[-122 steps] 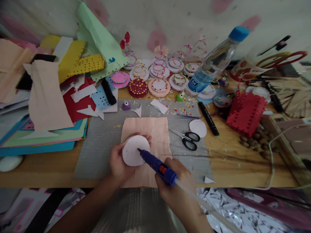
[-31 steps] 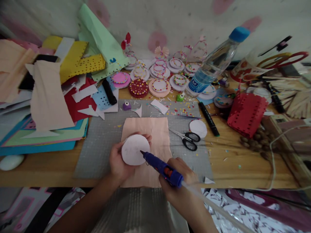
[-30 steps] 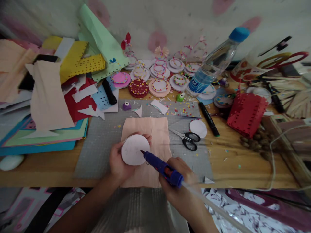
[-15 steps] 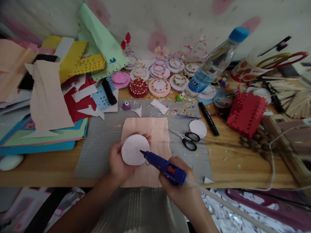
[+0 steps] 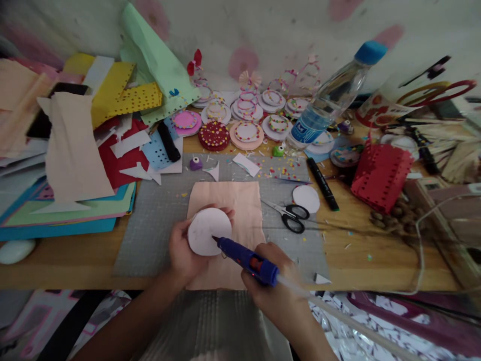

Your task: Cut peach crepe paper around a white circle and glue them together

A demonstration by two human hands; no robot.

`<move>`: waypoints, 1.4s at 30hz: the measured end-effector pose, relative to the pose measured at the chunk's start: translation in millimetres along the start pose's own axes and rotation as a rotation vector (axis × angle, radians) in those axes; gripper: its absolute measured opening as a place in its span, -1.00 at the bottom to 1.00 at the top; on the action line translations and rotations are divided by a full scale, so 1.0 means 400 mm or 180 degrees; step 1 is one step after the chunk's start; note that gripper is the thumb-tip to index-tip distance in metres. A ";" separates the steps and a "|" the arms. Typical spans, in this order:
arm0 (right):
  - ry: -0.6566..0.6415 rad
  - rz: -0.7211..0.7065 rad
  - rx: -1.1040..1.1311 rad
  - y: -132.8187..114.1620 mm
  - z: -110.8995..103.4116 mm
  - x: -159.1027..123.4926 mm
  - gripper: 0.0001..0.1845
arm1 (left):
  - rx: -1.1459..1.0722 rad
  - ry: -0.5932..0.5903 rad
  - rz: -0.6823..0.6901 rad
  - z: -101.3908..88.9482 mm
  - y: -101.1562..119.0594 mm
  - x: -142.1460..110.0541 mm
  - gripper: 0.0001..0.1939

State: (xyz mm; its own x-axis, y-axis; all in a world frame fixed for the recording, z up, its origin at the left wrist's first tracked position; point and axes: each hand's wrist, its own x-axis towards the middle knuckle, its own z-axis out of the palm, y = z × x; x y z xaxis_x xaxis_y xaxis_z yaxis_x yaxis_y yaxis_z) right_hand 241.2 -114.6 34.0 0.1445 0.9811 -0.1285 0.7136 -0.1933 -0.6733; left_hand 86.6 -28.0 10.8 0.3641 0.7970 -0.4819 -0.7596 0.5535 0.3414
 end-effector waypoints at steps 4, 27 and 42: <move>-0.0020 -0.0054 -0.0048 0.000 -0.001 -0.002 -0.88 | 0.0030 -0.0037 0.0033 -0.001 -0.001 0.000 -0.56; 0.0268 -0.0106 -0.0258 -0.002 -0.007 0.003 -0.87 | 0.0040 -0.0096 0.0061 -0.010 -0.002 0.004 -0.54; 0.0219 -0.0137 -0.0499 0.007 -0.014 -0.003 -0.85 | 0.0152 0.0026 0.0101 -0.003 0.001 0.003 -0.56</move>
State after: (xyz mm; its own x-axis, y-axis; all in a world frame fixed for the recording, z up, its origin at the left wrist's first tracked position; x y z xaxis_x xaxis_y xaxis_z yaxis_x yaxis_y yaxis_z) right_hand 246.8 -116.2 36.4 0.1544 0.9868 -0.0483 0.8175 -0.1551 -0.5547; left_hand 86.3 -27.3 9.5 0.3359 0.8124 -0.4767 -0.7440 0.5392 0.3946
